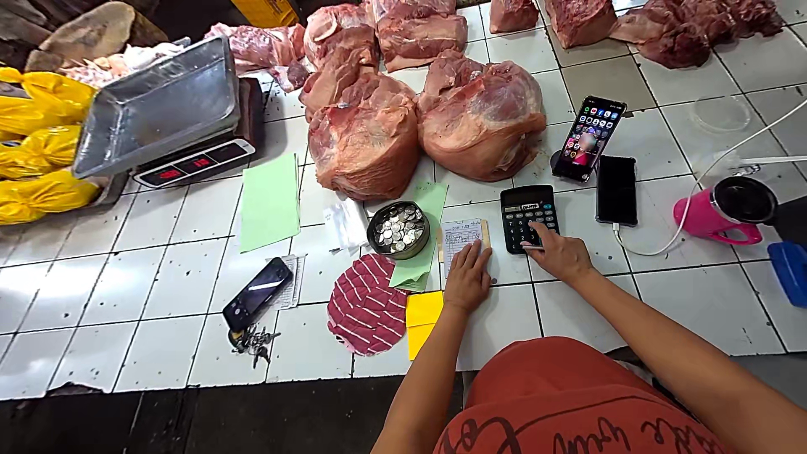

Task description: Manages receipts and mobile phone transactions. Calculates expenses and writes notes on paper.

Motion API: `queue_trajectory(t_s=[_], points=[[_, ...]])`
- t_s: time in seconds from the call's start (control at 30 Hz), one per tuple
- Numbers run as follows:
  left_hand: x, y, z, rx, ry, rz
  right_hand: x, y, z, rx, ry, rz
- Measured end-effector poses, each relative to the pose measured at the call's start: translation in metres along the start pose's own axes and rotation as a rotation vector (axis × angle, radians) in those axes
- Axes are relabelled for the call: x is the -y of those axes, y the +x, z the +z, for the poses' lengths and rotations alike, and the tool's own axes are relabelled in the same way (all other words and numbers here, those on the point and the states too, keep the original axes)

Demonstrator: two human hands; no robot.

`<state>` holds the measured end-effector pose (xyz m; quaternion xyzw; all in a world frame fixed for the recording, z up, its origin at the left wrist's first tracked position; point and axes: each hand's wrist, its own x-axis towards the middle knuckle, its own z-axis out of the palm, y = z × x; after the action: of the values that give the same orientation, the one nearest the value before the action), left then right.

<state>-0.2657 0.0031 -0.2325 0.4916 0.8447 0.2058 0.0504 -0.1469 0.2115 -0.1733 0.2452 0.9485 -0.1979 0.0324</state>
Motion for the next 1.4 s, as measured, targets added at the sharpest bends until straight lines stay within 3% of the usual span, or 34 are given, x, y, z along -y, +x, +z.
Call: queue_trajectory(t_s=[0.1,0.2,0.33,0.43,0.73,0.87,1.0,1.07,1.4], points=[[0.000,-0.001,0.001,0.000,0.006,0.000,0.003,0.011,-0.009,0.151,-0.034,0.085],[0.000,-0.001,0.000,0.002,0.002,0.002,0.006,0.010,-0.009,0.146,-0.032,0.019],[-0.001,-0.001,-0.001,0.004,-0.003,-0.001,0.013,0.004,-0.011,0.267,-0.059,0.018],[0.000,-0.001,-0.003,0.011,-0.003,-0.007,0.004,-0.004,-0.010,0.098,-0.027,-0.017],[0.000,-0.001,-0.005,0.042,-0.025,-0.021,-0.014,-0.032,-0.001,-0.157,0.025,-0.044],[-0.001,-0.001,-0.004,0.020,-0.026,-0.002,-0.017,-0.036,0.009,0.057,-0.030,0.043],[-0.001,-0.001,-0.004,0.010,-0.036,0.013,-0.020,-0.051,0.018,-0.066,-0.010,-0.091],[-0.001,-0.004,-0.002,-0.015,-0.051,0.035,-0.024,-0.060,0.026,-0.035,-0.031,-0.136],[0.000,-0.004,0.001,-0.068,-0.038,0.055,-0.002,-0.025,0.001,0.173,-0.022,0.071]])
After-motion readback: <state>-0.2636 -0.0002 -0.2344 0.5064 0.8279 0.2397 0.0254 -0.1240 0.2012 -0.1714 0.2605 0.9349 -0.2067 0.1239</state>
